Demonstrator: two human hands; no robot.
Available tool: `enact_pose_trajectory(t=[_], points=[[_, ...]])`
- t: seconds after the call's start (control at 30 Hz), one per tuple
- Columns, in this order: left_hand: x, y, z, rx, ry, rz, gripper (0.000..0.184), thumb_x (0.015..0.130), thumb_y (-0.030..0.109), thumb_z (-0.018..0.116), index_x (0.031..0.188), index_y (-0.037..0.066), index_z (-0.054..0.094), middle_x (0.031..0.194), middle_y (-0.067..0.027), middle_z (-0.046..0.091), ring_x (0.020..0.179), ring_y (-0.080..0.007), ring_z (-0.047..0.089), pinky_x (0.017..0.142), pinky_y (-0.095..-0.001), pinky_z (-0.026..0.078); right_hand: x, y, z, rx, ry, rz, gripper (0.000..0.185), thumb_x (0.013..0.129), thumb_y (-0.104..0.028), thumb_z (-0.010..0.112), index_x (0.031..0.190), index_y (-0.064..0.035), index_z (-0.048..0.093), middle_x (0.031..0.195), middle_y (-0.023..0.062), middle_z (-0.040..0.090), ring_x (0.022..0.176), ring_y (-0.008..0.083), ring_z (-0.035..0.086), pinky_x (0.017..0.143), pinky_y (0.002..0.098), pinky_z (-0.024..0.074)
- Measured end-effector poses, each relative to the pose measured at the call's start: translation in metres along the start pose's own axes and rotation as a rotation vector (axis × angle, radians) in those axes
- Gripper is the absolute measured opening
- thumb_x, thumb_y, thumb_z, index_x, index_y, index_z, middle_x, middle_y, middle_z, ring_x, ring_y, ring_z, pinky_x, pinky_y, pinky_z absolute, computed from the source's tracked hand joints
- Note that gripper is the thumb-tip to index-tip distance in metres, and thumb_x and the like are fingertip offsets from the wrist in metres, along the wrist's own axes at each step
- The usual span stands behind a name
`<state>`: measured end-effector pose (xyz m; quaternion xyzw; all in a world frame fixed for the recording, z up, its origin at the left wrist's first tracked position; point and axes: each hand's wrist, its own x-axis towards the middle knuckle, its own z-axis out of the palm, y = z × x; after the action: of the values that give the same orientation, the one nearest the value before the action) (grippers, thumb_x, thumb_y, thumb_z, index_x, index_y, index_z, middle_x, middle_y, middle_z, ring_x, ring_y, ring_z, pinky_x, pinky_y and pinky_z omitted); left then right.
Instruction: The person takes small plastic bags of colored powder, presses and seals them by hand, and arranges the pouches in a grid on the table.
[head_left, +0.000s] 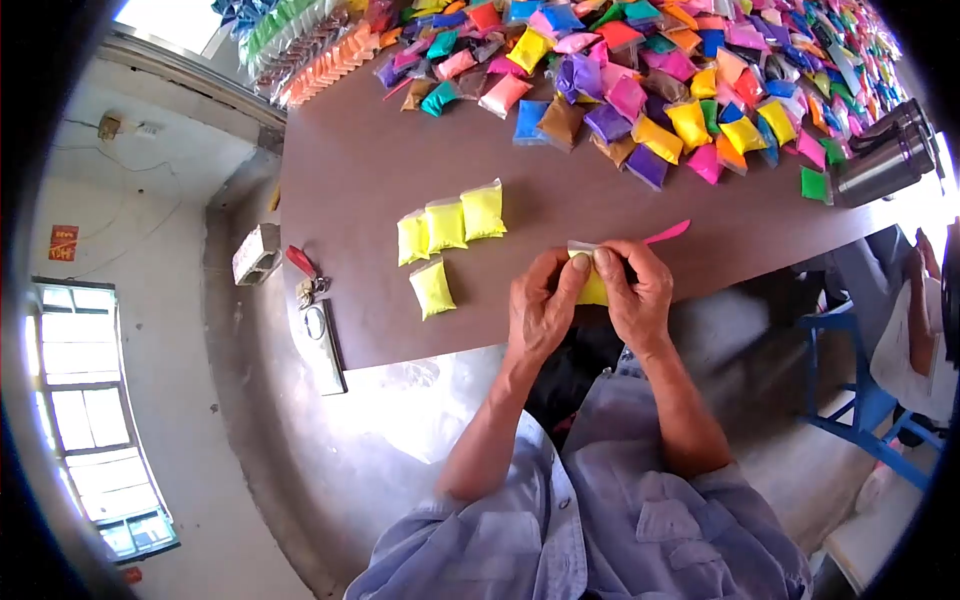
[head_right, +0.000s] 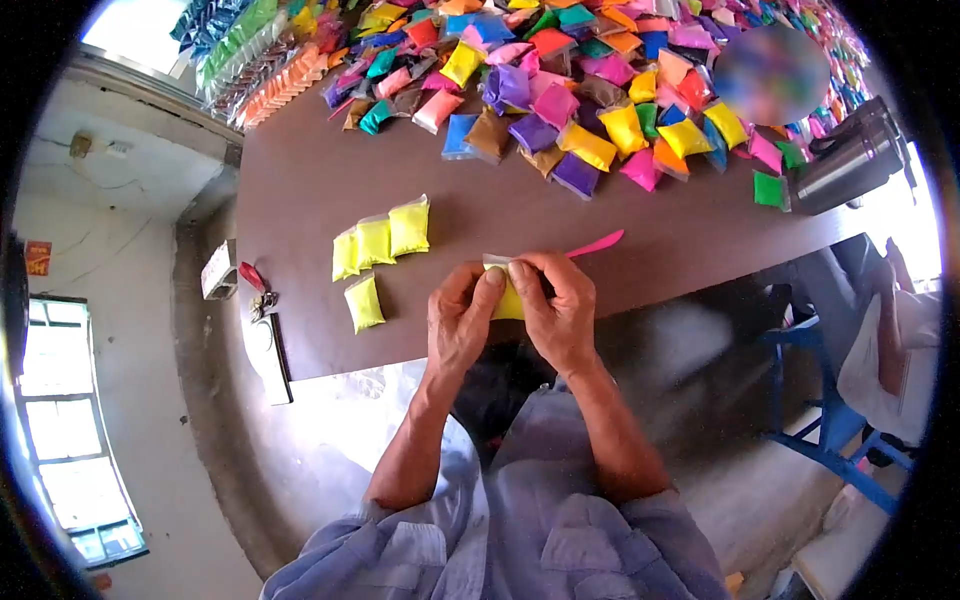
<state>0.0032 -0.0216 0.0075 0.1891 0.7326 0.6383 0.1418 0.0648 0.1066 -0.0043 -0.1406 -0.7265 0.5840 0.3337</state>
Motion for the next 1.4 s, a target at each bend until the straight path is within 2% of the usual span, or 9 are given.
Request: enact_pose_trajectory(t=[0.2,0.27,0.4,0.77,1.0,1.13,1.23,1.33,1.4], points=[[-0.006,-0.007,0.003,0.077,0.088,0.102,0.027,0.103,0.024,0.067,0.105,-0.003,0.070,0.081,-0.0026,0.065,0.076,-0.0084,0.055,0.069,-0.0257,0.047,0.002,-0.005,-0.007,-0.051,-0.098,0.000,0.017,0.099,-0.017,0.069,0.107,-0.0022,0.070,0.092,0.0121,0.071,0.080,0.0209,0.068,0.072,0.0327,0.0541],[-0.007,0.000,0.005,-0.061,0.117,-0.007,0.029,0.104,0.025,0.066,0.105,-0.004,0.071,0.083,-0.0007,0.065,0.078,-0.0077,0.055,0.069,-0.0253,0.046,0.003,-0.007,-0.006,-0.007,-0.114,-0.011,0.016,0.099,-0.016,0.068,0.108,-0.0025,0.070,0.093,0.0134,0.072,0.083,0.0225,0.071,0.074,0.0330,0.0555],[-0.006,0.010,0.008,-0.092,0.116,-0.031,0.029,0.105,0.025,0.065,0.106,-0.003,0.070,0.084,-0.0003,0.065,0.079,-0.0074,0.055,0.070,-0.0255,0.047,0.000,-0.001,-0.007,-0.011,-0.090,-0.001,0.015,0.097,-0.016,0.070,0.104,-0.0023,0.069,0.094,0.0144,0.073,0.084,0.0252,0.072,0.074,0.0354,0.0564],[-0.003,0.002,0.003,0.035,0.088,-0.080,0.026,0.103,0.023,0.066,0.101,-0.002,0.070,0.082,-0.0022,0.065,0.078,-0.0077,0.054,0.068,-0.0265,0.046,0.002,0.000,-0.008,-0.065,-0.087,-0.043,0.014,0.094,-0.012,0.071,0.103,-0.0011,0.069,0.091,0.0148,0.070,0.080,0.0293,0.070,0.070,0.0365,0.0548],[-0.006,0.010,0.003,0.006,-0.018,-0.078,0.025,0.103,0.022,0.066,0.101,-0.003,0.068,0.085,-0.0006,0.064,0.081,-0.0056,0.052,0.069,-0.0243,0.044,0.000,0.001,-0.005,-0.008,-0.033,-0.067,0.013,0.099,-0.014,0.068,0.101,-0.0013,0.068,0.091,0.0143,0.070,0.079,0.0252,0.070,0.070,0.0354,0.0552],[-0.007,0.005,0.001,0.006,-0.010,-0.066,0.023,0.103,0.024,0.065,0.105,0.002,0.071,0.087,0.0006,0.063,0.078,-0.0075,0.052,0.069,-0.0247,0.043,0.000,-0.003,-0.009,-0.006,-0.069,-0.020,0.014,0.100,-0.014,0.066,0.102,0.0000,0.069,0.089,0.0139,0.070,0.079,0.0233,0.070,0.069,0.0342,0.0541],[-0.010,0.017,0.008,-0.019,-0.017,-0.076,0.023,0.102,0.019,0.067,0.103,-0.003,0.069,0.086,0.0016,0.063,0.081,-0.0050,0.053,0.071,-0.0238,0.045,-0.002,-0.015,-0.022,-0.070,-0.003,-0.012,0.015,0.100,-0.015,0.066,0.100,0.0000,0.070,0.088,0.0129,0.070,0.077,0.0226,0.069,0.068,0.0344,0.0533],[-0.009,0.024,0.018,-0.150,0.072,-0.033,0.018,0.098,0.015,0.071,0.104,-0.001,0.071,0.090,-0.0028,0.069,0.080,-0.0089,0.061,0.074,-0.0254,0.050,0.003,-0.017,-0.054,-0.061,0.116,0.101,0.015,0.099,-0.015,0.069,0.098,0.0002,0.071,0.083,0.0053,0.067,0.073,0.0123,0.061,0.065,0.0298,0.0486],[0.000,0.026,0.021,0.328,-0.004,0.193,0.015,0.095,0.014,0.073,0.103,0.002,0.075,0.096,-0.0099,0.073,0.089,-0.0166,0.068,0.078,-0.0310,0.055,0.009,-0.013,-0.079,-0.132,0.212,0.071,0.016,0.100,-0.016,0.069,0.099,0.0004,0.071,0.079,-0.0022,0.061,0.073,0.0055,0.054,0.063,0.0249,0.0447]])
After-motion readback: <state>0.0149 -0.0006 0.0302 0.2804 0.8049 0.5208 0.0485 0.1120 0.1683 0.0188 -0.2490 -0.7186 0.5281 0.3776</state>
